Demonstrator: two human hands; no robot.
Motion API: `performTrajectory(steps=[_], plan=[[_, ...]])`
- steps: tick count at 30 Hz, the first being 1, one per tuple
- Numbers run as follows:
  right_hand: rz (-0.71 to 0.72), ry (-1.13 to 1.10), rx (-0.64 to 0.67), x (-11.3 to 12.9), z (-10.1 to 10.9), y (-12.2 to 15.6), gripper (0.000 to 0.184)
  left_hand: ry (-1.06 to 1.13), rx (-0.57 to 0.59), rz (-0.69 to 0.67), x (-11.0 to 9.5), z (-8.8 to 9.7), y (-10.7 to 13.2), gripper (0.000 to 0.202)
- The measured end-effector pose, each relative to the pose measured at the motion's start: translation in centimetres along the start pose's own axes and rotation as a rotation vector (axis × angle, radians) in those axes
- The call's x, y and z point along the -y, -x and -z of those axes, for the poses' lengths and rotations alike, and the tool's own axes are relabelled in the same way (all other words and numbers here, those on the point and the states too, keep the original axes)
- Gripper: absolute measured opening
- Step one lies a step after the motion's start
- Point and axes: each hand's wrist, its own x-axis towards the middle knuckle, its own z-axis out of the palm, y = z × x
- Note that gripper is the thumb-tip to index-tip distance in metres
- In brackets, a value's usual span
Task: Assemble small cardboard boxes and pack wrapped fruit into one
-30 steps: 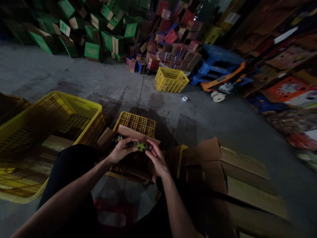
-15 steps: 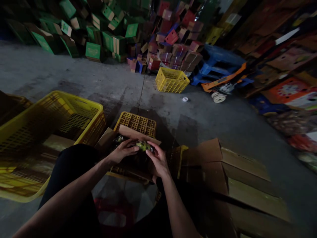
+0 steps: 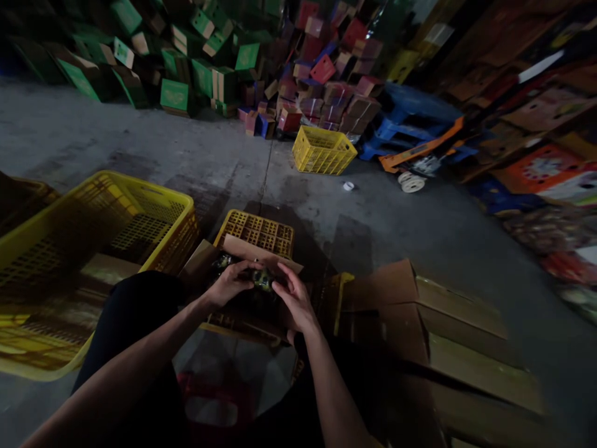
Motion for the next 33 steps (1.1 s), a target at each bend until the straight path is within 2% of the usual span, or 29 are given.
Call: performTrajectory(steps=[3,8,13,15,16,18,20,24,29,33], plan=[[-0.003,-0.029,-0.029,-0.5,0.1,-0.2,0.067,0.071,0.014,-0.008,-0.2,-0.2,0.1,0.043],[-0.013,0.025,-0.051,-0.5,0.1,-0.1,0.063,0.286,-0.044,0.091,0.2,-0.7,0.6,0.074],[-0.001,0.022,-0.066,-0.7,0.0,-0.2,0.052,0.258,-0.162,0.218,-0.1,-0.7,0.5,0.062],[0.002,0.175,-0.047,-1.3,0.0,-0.4,0.039,0.247,-0.231,0.209,-0.3,-0.3,0.3,0.067],[-0.002,0.324,-0.017,-1.7,0.0,-0.6,0.035,0.223,-0.271,0.192,-0.4,-0.1,0.1,0.068],[-0.018,0.664,0.062,-2.7,-0.2,-0.7,0.035,0.148,-0.344,0.164,-0.2,0.5,-0.1,0.066],[-0.038,0.887,0.13,-3.6,-0.7,-0.7,0.043,0.077,-0.375,0.159,0.1,1.0,-0.2,0.063],[-0.068,0.967,0.211,-4.6,-2.0,-0.5,0.053,-0.018,-0.388,0.142,0.6,1.5,-0.3,0.058],[-0.11,1.027,0.257,-4.5,-3.4,-0.5,0.062,-0.092,-0.368,0.014,0.4,1.3,-0.2,0.048],[-0.101,1.05,0.256,-3.7,-3.7,-0.5,0.056,-0.094,-0.351,-0.008,0.0,1.1,-0.2,0.044]])
